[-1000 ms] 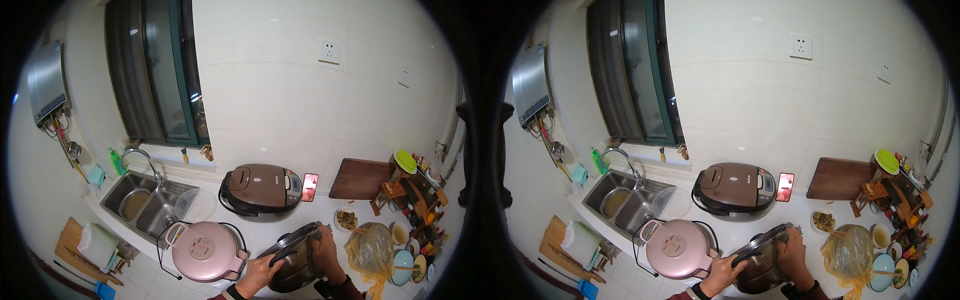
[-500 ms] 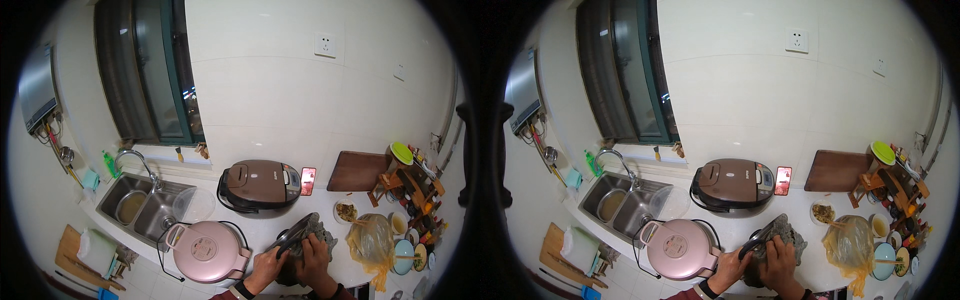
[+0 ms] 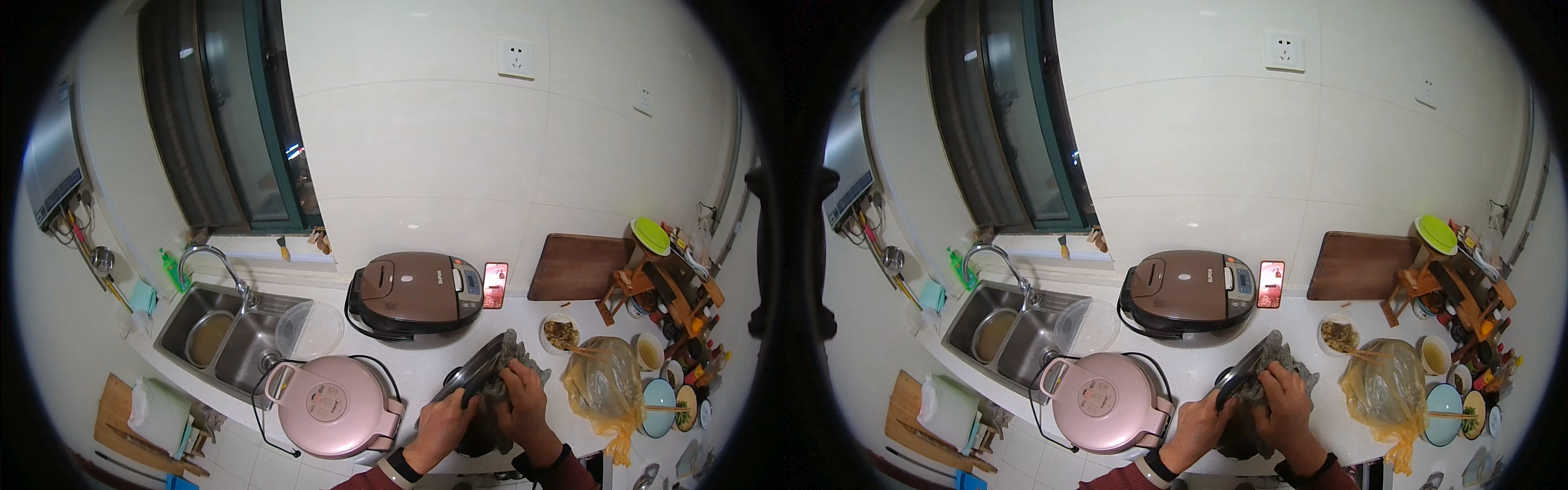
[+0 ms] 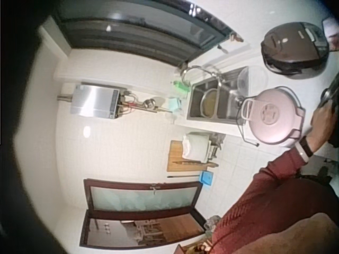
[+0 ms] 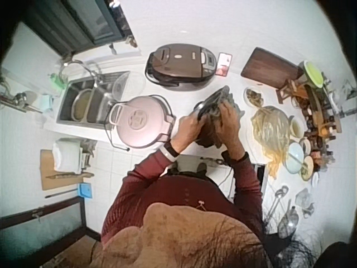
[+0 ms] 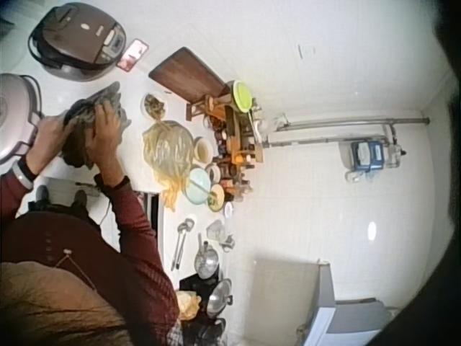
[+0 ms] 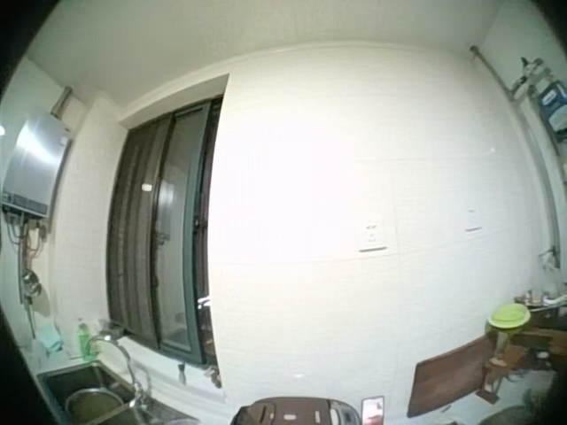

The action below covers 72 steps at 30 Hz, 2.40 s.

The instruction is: The person wipes the exterior of a stainless steel pot with a cloth. They rotate the pot to clean different sides and continue wiping until the end of the clip.

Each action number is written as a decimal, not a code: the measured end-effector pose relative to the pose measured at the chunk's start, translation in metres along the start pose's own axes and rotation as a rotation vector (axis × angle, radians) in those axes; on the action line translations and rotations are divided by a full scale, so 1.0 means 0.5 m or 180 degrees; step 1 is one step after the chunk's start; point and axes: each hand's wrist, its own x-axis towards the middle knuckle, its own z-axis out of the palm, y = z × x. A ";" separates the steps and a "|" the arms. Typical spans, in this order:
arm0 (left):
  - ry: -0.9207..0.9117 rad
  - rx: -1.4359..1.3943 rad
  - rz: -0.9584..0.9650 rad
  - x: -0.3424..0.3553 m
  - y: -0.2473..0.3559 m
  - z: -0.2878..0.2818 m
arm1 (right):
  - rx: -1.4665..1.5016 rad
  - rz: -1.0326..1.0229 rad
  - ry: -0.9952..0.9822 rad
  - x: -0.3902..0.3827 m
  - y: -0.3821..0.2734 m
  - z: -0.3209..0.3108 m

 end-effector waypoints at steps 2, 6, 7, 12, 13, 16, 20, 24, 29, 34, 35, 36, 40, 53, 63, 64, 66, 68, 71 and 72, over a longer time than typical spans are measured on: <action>-0.0032 0.0046 0.0026 0.008 0.001 0.005 | 0.0020 0.0016 -0.0020 0.005 0.010 -0.003; -0.0062 0.0109 0.0129 0.022 -0.003 0.016 | 0.0016 0.0099 -0.0019 0.011 0.021 -0.006; -0.0022 0.0146 0.0185 0.024 -0.004 0.019 | 0.0019 0.0113 -0.0015 0.013 0.023 -0.006; -0.0132 0.0168 0.0097 0.029 -0.005 0.026 | 0.0023 0.0145 -0.0026 0.017 0.030 -0.007; -0.0120 0.0161 0.0114 0.029 -0.005 0.027 | 0.0033 0.0152 -0.0019 0.017 0.031 -0.007; -0.0193 0.0008 0.0105 0.030 -0.009 0.027 | 0.0048 0.0185 -0.0064 0.018 0.034 -0.009; -0.0166 -0.0329 0.0123 0.029 -0.018 0.030 | 0.0069 0.0226 -0.0072 0.021 0.044 -0.009; -0.0181 -0.0634 0.0051 0.020 -0.020 0.033 | 0.0068 0.0267 -0.0115 0.027 0.057 -0.009; -0.0216 -0.0669 0.0210 0.019 -0.023 0.029 | 0.0138 0.0329 -0.0184 0.031 0.066 -0.010; -0.0277 -0.0414 0.0230 0.027 -0.021 0.026 | 0.0151 0.0345 -0.0147 0.037 0.070 -0.010; -0.0287 -0.0398 0.0225 0.028 -0.020 0.026 | 0.0174 0.0364 -0.0154 0.038 0.071 -0.009; -0.0264 -0.0363 0.0219 0.027 -0.018 0.027 | 0.0197 0.0382 -0.0159 0.038 0.072 -0.008; -0.0146 -0.0226 0.0277 0.028 -0.016 0.033 | 0.0201 0.0350 -0.0097 0.035 0.078 -0.004; -0.0124 -0.0030 0.0149 0.033 -0.022 0.044 | -0.0980 0.0203 0.0050 0.020 0.005 0.031; -0.0105 -0.0215 0.0037 0.024 -0.021 0.030 | -0.1118 -0.0149 0.0214 -0.075 -0.076 0.053; -0.0129 -0.0254 0.0017 0.023 -0.020 0.030 | -0.1130 -0.0198 0.0210 -0.084 -0.076 0.055; -0.0105 -0.0365 -0.0036 0.021 -0.019 0.028 | -0.1140 -0.0384 0.0269 -0.095 -0.077 0.054; -0.0179 -0.0342 -0.0019 0.020 -0.019 0.025 | -0.1049 -0.0514 0.0274 -0.095 -0.074 0.044; -0.0174 -0.0313 0.0091 0.022 -0.019 0.021 | -0.0653 -0.0396 0.0122 -0.067 -0.056 0.020; -0.0182 -0.0314 0.0122 0.025 -0.019 0.020 | -0.0414 -0.0293 0.0035 -0.050 -0.042 0.010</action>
